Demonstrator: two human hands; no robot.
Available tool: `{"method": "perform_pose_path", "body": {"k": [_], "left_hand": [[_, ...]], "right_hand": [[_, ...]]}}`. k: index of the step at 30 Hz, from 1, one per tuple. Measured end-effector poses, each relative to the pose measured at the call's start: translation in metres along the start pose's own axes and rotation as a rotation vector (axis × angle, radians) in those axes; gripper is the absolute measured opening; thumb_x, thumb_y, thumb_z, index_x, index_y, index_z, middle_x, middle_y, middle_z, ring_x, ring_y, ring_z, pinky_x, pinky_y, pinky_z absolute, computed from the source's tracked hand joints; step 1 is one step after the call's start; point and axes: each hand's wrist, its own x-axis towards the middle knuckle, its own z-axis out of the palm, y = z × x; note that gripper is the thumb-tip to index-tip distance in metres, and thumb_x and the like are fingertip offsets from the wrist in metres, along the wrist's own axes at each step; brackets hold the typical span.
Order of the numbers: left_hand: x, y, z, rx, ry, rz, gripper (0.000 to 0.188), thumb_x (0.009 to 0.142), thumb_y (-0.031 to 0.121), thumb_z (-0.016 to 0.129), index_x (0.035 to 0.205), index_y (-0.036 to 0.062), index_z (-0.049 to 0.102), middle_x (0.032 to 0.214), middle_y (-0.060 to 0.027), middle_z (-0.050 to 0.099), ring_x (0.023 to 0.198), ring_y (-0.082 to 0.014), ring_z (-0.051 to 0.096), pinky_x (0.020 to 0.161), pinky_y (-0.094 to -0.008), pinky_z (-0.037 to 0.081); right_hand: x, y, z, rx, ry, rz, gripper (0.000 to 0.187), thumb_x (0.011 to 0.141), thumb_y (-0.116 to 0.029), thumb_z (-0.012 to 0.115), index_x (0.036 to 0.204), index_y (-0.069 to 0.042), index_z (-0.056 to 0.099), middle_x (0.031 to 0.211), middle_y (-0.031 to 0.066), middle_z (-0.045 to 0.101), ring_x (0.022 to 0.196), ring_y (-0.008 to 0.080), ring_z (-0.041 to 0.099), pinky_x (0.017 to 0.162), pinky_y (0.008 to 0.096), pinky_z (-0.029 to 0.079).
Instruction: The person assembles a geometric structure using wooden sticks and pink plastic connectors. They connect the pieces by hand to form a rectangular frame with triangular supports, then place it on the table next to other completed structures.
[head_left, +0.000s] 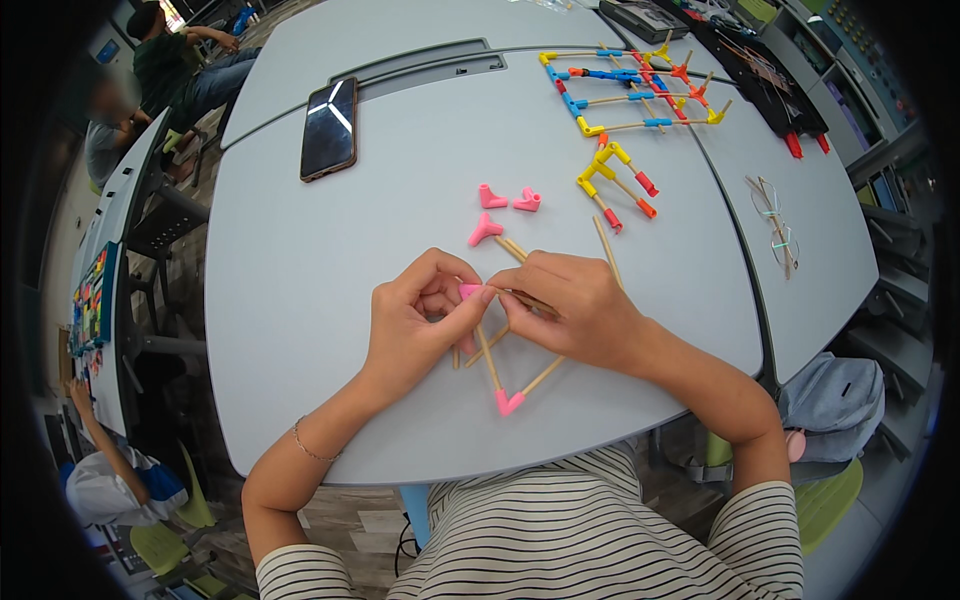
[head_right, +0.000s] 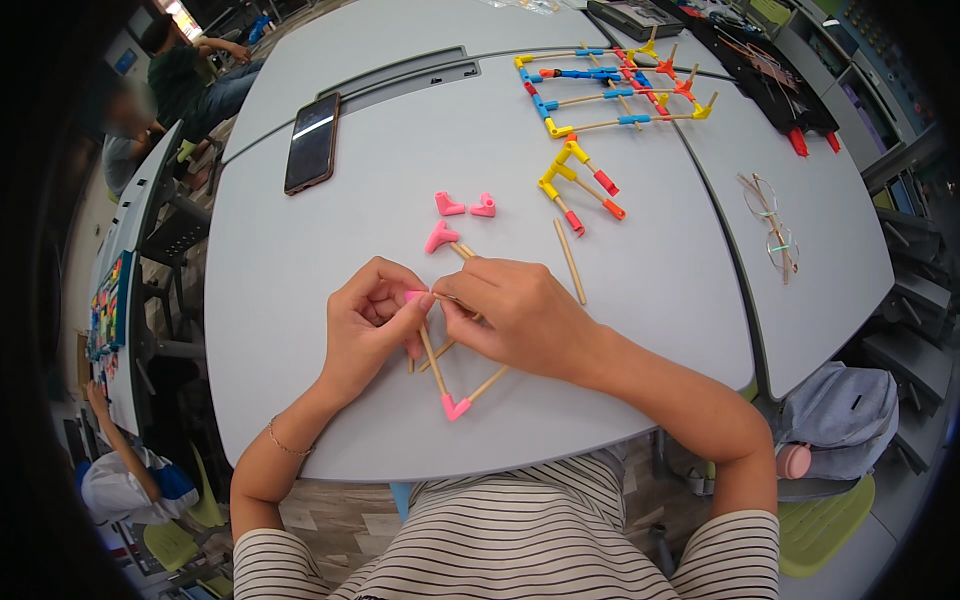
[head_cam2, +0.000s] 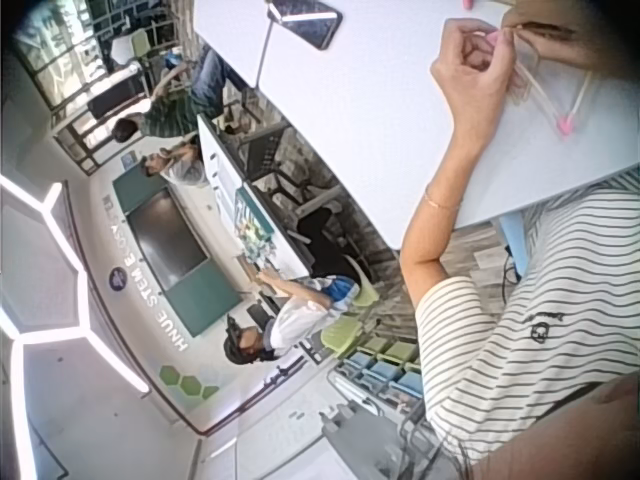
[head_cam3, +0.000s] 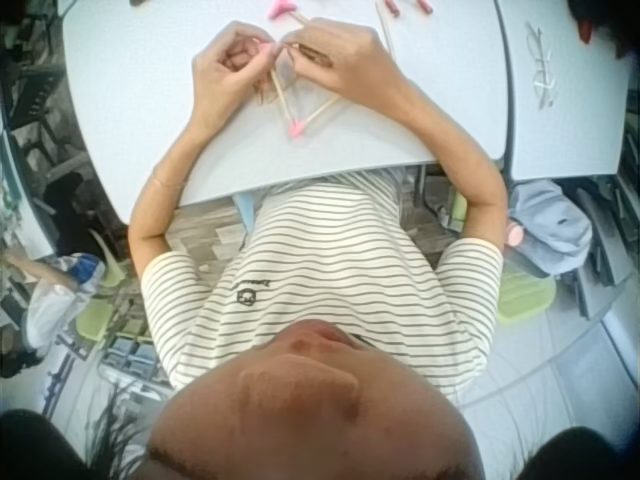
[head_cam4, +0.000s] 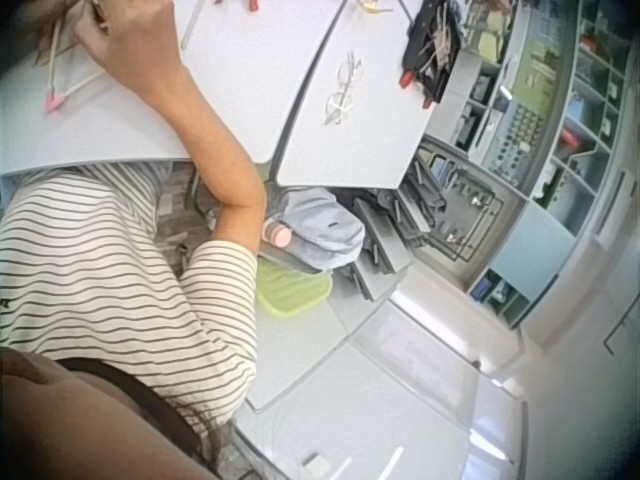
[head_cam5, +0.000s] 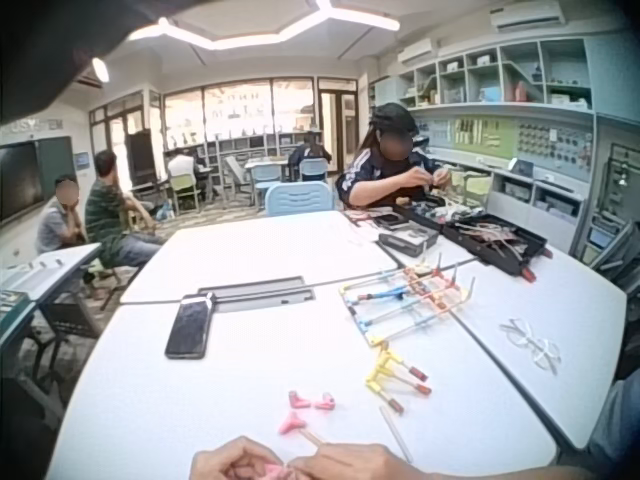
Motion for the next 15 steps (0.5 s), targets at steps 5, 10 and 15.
{"method": "perform_pose_path", "body": {"k": [5, 10, 15], "left_hand": [[0.0011, 0.0009, -0.0019, 0.040, -0.031, 0.002, 0.009, 0.093, 0.004, 0.064, 0.095, -0.0012, 0.057, 0.068, -0.0040, 0.061, 0.050, -0.0077, 0.059, 0.045, -0.0199, 0.045], [0.0008, 0.0011, -0.0021, 0.055, -0.031, 0.011, 0.009, 0.093, 0.004, 0.064, 0.094, -0.0011, 0.057, 0.067, -0.0038, 0.061, 0.050, -0.0077, 0.059, 0.045, -0.0197, 0.045], [0.0005, 0.0008, -0.0021, 0.069, -0.031, 0.018, 0.009, 0.093, 0.004, 0.064, 0.094, -0.0008, 0.057, 0.067, -0.0035, 0.061, 0.050, -0.0075, 0.059, 0.045, -0.0196, 0.044]], "right_hand": [[-0.0009, 0.0013, 0.0004, 0.014, -0.006, 0.013, 0.018, 0.076, 0.000, 0.070, 0.093, 0.000, 0.066, 0.073, 0.0070, 0.061, 0.060, 0.0195, 0.060, 0.054, 0.0307, 0.049], [-0.0013, 0.0017, 0.0007, 0.005, -0.001, 0.003, 0.017, 0.076, 0.000, 0.070, 0.093, 0.001, 0.066, 0.072, 0.0072, 0.061, 0.059, 0.0192, 0.060, 0.053, 0.0305, 0.049], [-0.0007, 0.0005, 0.0000, 0.004, 0.009, -0.007, 0.017, 0.076, 0.000, 0.070, 0.093, 0.001, 0.067, 0.072, 0.0075, 0.061, 0.059, 0.0195, 0.060, 0.053, 0.0306, 0.049]]}}
